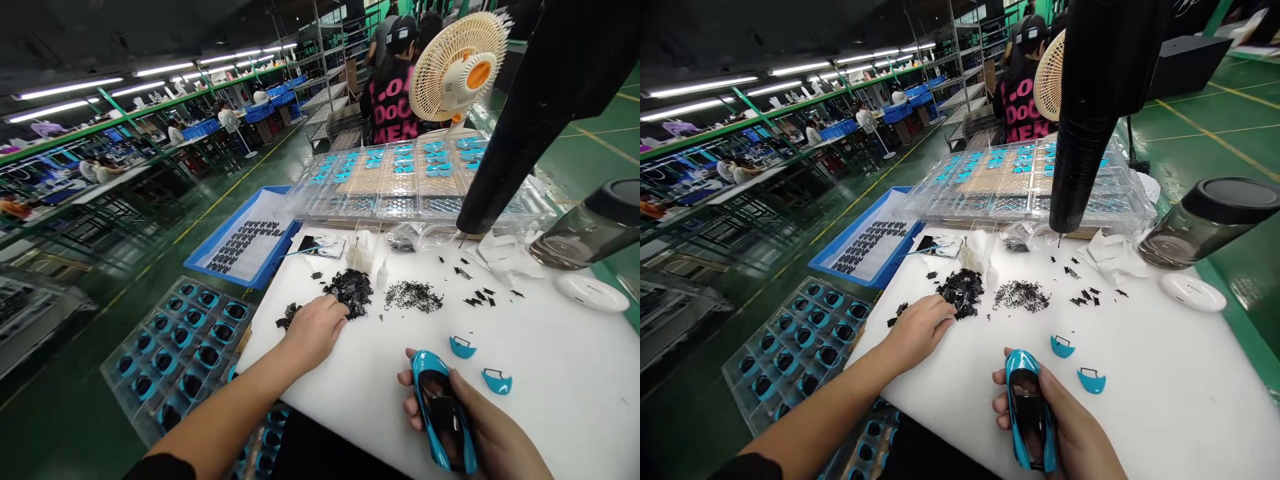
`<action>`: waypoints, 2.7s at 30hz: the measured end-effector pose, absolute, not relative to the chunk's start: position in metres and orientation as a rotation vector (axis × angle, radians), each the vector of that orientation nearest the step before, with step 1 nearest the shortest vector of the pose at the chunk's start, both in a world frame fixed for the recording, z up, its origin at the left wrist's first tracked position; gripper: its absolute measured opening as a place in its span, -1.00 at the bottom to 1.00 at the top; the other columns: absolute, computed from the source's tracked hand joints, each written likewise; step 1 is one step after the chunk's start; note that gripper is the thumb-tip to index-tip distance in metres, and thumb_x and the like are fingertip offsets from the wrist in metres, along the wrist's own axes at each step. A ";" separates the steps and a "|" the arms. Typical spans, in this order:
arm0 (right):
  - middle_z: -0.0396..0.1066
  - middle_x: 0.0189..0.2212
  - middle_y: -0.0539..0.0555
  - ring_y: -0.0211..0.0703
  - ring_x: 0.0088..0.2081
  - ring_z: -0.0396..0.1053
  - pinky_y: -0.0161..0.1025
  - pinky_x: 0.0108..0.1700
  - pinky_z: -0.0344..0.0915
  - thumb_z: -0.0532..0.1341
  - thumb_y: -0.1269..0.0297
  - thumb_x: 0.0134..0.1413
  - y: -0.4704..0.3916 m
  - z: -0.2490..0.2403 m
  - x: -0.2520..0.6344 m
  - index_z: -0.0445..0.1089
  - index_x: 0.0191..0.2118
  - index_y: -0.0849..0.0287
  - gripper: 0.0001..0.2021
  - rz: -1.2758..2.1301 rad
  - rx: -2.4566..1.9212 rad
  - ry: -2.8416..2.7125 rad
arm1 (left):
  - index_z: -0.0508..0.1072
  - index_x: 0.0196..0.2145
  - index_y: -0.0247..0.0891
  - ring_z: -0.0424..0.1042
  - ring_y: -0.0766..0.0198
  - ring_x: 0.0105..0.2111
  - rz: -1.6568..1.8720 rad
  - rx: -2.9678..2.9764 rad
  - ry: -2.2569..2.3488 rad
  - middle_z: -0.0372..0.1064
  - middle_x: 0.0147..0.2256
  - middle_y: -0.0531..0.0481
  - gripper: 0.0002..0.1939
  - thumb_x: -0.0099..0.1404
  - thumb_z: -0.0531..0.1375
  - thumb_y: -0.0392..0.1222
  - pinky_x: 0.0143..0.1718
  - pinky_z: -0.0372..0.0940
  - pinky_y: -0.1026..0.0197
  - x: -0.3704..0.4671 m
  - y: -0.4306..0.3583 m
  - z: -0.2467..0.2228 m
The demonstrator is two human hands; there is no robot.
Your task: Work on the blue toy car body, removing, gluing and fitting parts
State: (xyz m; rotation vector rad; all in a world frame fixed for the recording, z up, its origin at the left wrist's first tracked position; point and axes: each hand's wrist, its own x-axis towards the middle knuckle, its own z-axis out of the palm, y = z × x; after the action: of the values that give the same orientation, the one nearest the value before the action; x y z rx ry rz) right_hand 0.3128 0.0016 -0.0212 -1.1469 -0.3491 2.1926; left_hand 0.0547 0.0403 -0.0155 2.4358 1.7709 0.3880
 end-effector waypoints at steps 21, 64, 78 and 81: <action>0.48 -0.12 0.19 -0.05 -0.27 0.41 -0.10 -0.14 0.29 0.03 0.03 0.27 -0.001 -0.026 0.315 0.36 0.08 0.18 -0.57 2.235 -0.911 -0.288 | 0.38 -0.21 -0.26 0.43 0.34 -0.46 0.817 1.470 1.424 0.47 -0.38 -0.03 -0.89 0.31 0.12 -0.24 -0.43 0.36 0.29 0.069 0.016 -0.015; 0.52 -0.34 0.20 -0.08 -0.35 0.43 -0.20 -0.28 0.22 0.01 -0.03 0.27 0.001 -0.026 0.317 0.39 -0.01 0.26 -0.53 2.260 -0.903 -0.363 | 0.40 -0.21 -0.29 0.44 0.22 -0.35 0.582 2.717 1.317 0.46 -0.35 -0.02 -0.90 0.35 0.11 -0.36 -0.31 0.33 0.18 0.079 0.010 -0.035; 0.52 -0.26 0.18 -0.08 -0.34 0.43 -0.16 -0.26 0.21 0.02 0.00 0.27 0.001 -0.028 0.316 0.43 -0.06 0.17 -0.60 2.236 -0.878 -0.342 | 0.42 -0.22 -0.23 0.45 0.38 -0.36 0.765 2.217 1.389 0.45 -0.35 0.05 -0.91 0.34 0.14 -0.33 -0.36 0.34 0.36 0.079 0.006 -0.022; 0.52 -0.27 0.20 -0.07 -0.33 0.43 -0.16 -0.24 0.20 0.03 -0.03 0.26 0.001 -0.027 0.317 0.43 -0.04 0.22 -0.55 2.251 -0.901 -0.338 | 0.49 -0.18 -0.22 0.45 0.37 -0.33 0.830 2.233 1.308 0.45 -0.34 0.03 -0.86 0.30 0.20 -0.35 -0.32 0.34 0.36 0.080 0.008 -0.020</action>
State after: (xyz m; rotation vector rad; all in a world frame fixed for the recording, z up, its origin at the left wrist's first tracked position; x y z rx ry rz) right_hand 0.3166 0.0009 -0.0271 -0.9008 -0.3384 2.2509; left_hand 0.0801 0.0078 -0.0201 2.2326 1.3084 0.8296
